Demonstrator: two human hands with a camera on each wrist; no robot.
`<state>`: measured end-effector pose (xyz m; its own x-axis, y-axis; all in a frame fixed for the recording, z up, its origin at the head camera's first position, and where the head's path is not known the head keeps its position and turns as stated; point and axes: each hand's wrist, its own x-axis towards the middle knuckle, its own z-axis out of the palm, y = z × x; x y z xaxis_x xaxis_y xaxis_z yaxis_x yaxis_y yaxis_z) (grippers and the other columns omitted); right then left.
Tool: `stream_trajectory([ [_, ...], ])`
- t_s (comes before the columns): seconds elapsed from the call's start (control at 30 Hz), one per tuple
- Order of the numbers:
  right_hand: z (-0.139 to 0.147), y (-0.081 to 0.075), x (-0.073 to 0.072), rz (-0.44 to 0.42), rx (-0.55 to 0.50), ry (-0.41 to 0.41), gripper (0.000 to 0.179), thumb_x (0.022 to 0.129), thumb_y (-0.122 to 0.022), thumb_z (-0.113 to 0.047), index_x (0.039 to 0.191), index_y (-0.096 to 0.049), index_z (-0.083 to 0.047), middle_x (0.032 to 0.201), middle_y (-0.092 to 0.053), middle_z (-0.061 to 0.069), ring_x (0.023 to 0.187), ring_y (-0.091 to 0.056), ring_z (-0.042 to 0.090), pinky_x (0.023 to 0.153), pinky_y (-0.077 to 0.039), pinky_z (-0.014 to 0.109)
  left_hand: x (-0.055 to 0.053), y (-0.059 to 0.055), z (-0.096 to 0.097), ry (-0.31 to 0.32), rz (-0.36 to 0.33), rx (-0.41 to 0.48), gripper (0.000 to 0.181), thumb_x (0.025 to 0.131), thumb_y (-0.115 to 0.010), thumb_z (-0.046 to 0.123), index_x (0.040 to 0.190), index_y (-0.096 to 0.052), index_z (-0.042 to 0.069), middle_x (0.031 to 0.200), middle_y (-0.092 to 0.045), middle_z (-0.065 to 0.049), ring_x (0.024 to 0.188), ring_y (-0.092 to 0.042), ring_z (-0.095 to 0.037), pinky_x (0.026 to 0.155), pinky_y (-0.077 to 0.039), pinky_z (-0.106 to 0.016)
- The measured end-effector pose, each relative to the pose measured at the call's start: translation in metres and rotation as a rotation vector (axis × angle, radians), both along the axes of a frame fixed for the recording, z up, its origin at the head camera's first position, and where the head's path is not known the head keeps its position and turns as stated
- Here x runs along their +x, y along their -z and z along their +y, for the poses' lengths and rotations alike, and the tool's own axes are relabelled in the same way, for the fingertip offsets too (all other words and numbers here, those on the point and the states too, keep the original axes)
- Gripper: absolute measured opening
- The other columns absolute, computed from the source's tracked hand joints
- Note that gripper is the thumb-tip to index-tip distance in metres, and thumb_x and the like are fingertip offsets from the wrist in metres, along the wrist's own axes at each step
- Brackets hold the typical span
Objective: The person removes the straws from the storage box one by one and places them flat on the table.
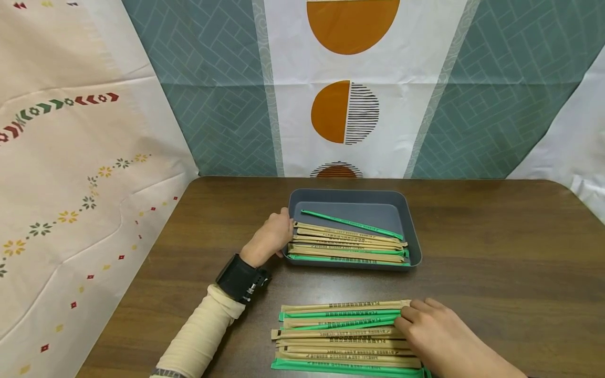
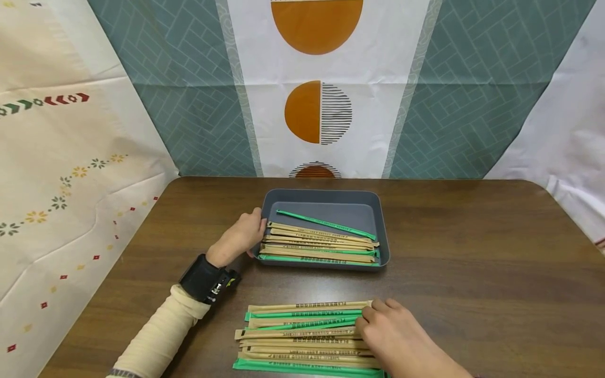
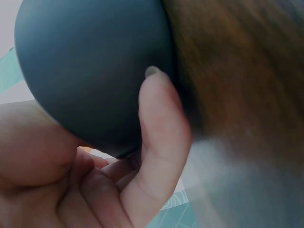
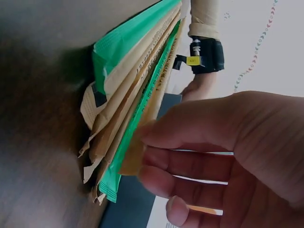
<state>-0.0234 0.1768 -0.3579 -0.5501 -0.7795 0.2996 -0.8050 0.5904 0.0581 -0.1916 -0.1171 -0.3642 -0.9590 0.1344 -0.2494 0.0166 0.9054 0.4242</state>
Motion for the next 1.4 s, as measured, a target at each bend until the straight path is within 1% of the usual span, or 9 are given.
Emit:
stream_trajectory([
  [0.17, 0.001, 0.001, 0.001, -0.047, 0.032, -0.019, 0.021, 0.053, -0.075, -0.009, 0.068, -0.061, -0.016, 0.063, -0.052, -0.009, 0.059, -0.044, 0.009, 0.050, -0.038, 0.023, 0.000, -0.001, 0.000, -0.003, 0.007, 0.007, 0.033, 0.101, -0.035, 0.017, 0.124, -0.039, -0.007, 0.107, -0.055, -0.030, 0.037, -0.057, -0.017, 0.040, -0.054, -0.032],
  [0.43, 0.000, 0.004, 0.001, -0.022, 0.046, -0.029, 0.023, 0.054, -0.075, -0.013, 0.073, -0.063, -0.016, 0.066, -0.057, -0.008, 0.064, -0.049, 0.012, 0.052, -0.041, 0.025, -0.001, -0.002, 0.001, -0.014, 0.000, 0.008, 0.034, 0.101, -0.035, 0.018, 0.126, -0.038, -0.006, 0.110, -0.055, -0.030, 0.037, -0.057, -0.017, 0.041, -0.055, -0.032],
  [0.53, 0.000, 0.002, -0.002, -0.044, 0.027, -0.030, 0.023, 0.055, -0.075, -0.010, 0.072, -0.062, -0.017, 0.064, -0.054, -0.009, 0.061, -0.047, 0.010, 0.048, -0.039, 0.023, -0.001, -0.002, 0.000, -0.017, 0.001, 0.003, 0.034, 0.101, -0.035, 0.017, 0.125, -0.039, -0.006, 0.107, -0.055, -0.029, 0.038, -0.057, -0.017, 0.040, -0.054, -0.032],
  [0.67, -0.002, -0.003, -0.009, -0.015, -0.021, -0.011, 0.027, 0.055, -0.074, 0.000, 0.067, -0.057, -0.017, 0.061, -0.048, -0.010, 0.055, -0.041, 0.007, 0.045, -0.030, 0.020, -0.001, -0.001, 0.000, -0.025, 0.002, 0.000, 0.033, 0.101, -0.035, 0.017, 0.125, -0.039, -0.006, 0.105, -0.055, -0.029, 0.038, -0.057, -0.018, 0.040, -0.054, -0.032],
  [0.73, -0.001, -0.006, -0.012, 0.021, -0.037, 0.002, 0.028, 0.054, -0.073, 0.002, 0.065, -0.056, -0.017, 0.060, -0.047, -0.009, 0.054, -0.040, 0.007, 0.045, -0.029, 0.020, -0.001, -0.001, 0.000, -0.028, 0.000, -0.003, 0.034, 0.101, -0.035, 0.017, 0.125, -0.039, -0.006, 0.107, -0.055, -0.030, 0.037, -0.057, -0.018, 0.040, -0.054, -0.032],
  [0.83, 0.000, -0.012, -0.016, 0.021, -0.046, 0.021, 0.028, 0.055, -0.073, 0.001, 0.065, -0.055, -0.017, 0.060, -0.048, -0.010, 0.054, -0.039, 0.006, 0.044, -0.029, 0.019, -0.001, -0.001, 0.000, -0.025, -0.001, -0.010, 0.034, 0.101, -0.035, 0.017, 0.126, -0.038, -0.006, 0.109, -0.055, -0.031, 0.037, -0.057, -0.017, 0.039, -0.054, -0.031],
  [1.07, 0.004, -0.025, -0.028, 0.005, -0.068, 0.063, 0.029, 0.057, -0.078, -0.001, 0.070, -0.058, -0.016, 0.063, -0.052, -0.010, 0.056, -0.044, 0.005, 0.046, -0.036, 0.021, -0.001, -0.001, -0.001, -0.016, -0.003, -0.004, 0.035, 0.101, -0.035, 0.018, 0.126, -0.038, -0.006, 0.108, -0.055, -0.030, 0.038, -0.057, -0.018, 0.040, -0.054, -0.032],
  [1.23, 0.008, -0.028, -0.039, -0.001, -0.081, 0.079, 0.027, 0.058, -0.076, 0.001, 0.070, -0.058, -0.016, 0.062, -0.050, -0.011, 0.053, -0.040, 0.004, 0.045, -0.040, 0.023, 0.000, -0.001, 0.000, -0.010, -0.005, 0.002, 0.034, 0.101, -0.035, 0.018, 0.125, -0.038, -0.006, 0.108, -0.055, -0.030, 0.038, -0.057, -0.018, 0.040, -0.054, -0.032],
  [1.4, 0.012, -0.024, -0.052, -0.039, -0.095, 0.093, 0.023, 0.062, -0.076, 0.002, 0.079, -0.068, -0.012, 0.069, -0.062, -0.005, 0.056, -0.053, 0.010, 0.045, -0.049, 0.026, 0.000, 0.001, 0.000, -0.011, 0.006, 0.003, 0.034, 0.101, -0.035, 0.017, 0.125, -0.038, -0.007, 0.110, -0.054, -0.031, 0.037, -0.057, -0.017, 0.039, -0.054, -0.032],
])
